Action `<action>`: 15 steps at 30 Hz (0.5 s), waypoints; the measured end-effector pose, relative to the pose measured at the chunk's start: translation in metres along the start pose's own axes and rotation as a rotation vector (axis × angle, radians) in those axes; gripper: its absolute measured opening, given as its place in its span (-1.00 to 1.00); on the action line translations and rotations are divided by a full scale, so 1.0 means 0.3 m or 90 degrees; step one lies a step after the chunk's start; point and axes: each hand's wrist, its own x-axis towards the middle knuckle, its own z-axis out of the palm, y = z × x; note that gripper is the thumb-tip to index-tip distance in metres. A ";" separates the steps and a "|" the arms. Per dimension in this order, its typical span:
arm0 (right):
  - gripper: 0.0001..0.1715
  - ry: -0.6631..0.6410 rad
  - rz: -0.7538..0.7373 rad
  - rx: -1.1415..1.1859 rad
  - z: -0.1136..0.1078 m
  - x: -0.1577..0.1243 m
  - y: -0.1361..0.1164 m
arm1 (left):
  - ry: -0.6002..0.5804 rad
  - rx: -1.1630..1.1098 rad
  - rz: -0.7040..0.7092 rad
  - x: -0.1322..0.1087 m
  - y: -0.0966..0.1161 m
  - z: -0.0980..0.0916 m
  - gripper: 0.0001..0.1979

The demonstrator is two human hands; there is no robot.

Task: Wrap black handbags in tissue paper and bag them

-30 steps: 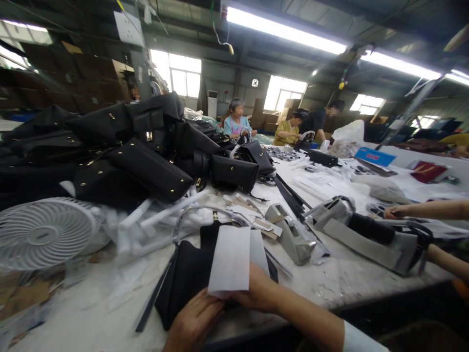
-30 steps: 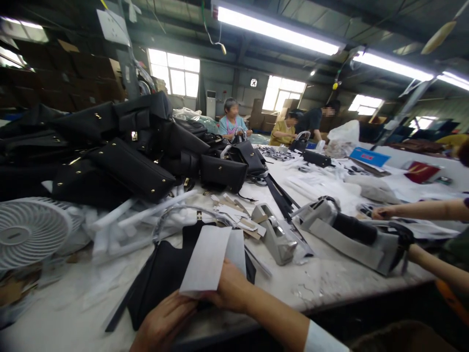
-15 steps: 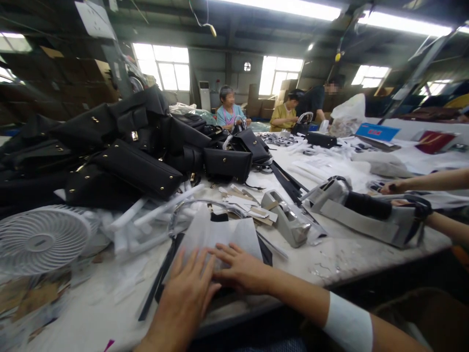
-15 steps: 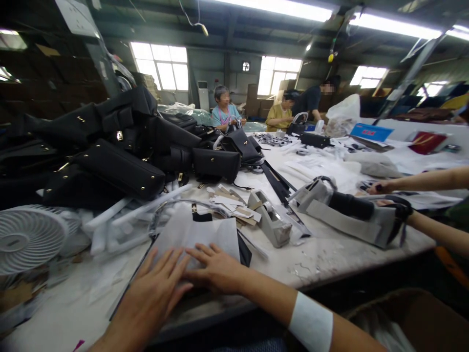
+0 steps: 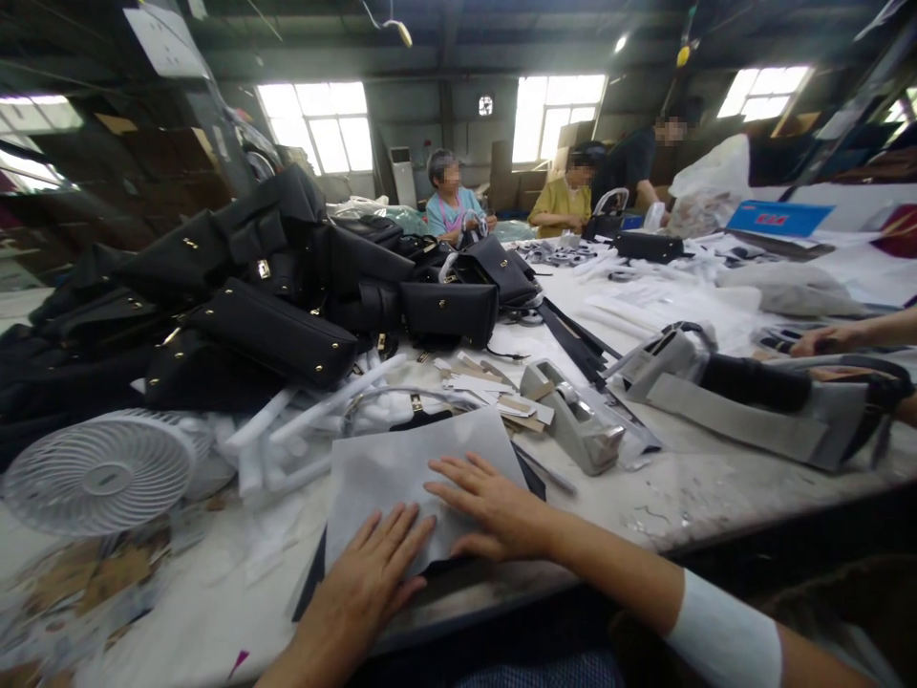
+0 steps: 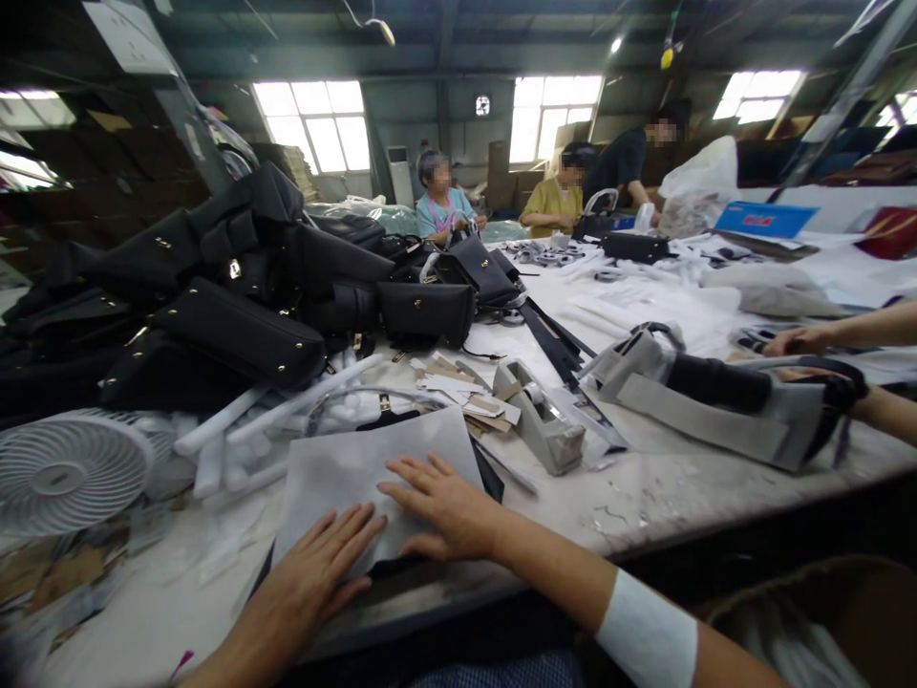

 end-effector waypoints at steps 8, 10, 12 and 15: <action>-0.21 -0.010 -0.012 -0.046 -0.038 -0.031 0.021 | -0.061 0.043 -0.016 -0.007 0.037 -0.006 -0.51; -0.23 -0.035 -0.007 -0.053 -0.038 -0.032 0.035 | -0.088 0.010 -0.031 0.002 0.039 -0.007 -0.47; -0.26 -0.051 -0.007 -0.057 -0.036 -0.028 0.051 | -0.107 -0.010 -0.039 0.009 0.040 -0.008 -0.42; -0.34 -0.068 -0.025 -0.063 -0.035 -0.013 0.073 | -0.111 -0.022 -0.038 0.009 0.045 -0.003 -0.41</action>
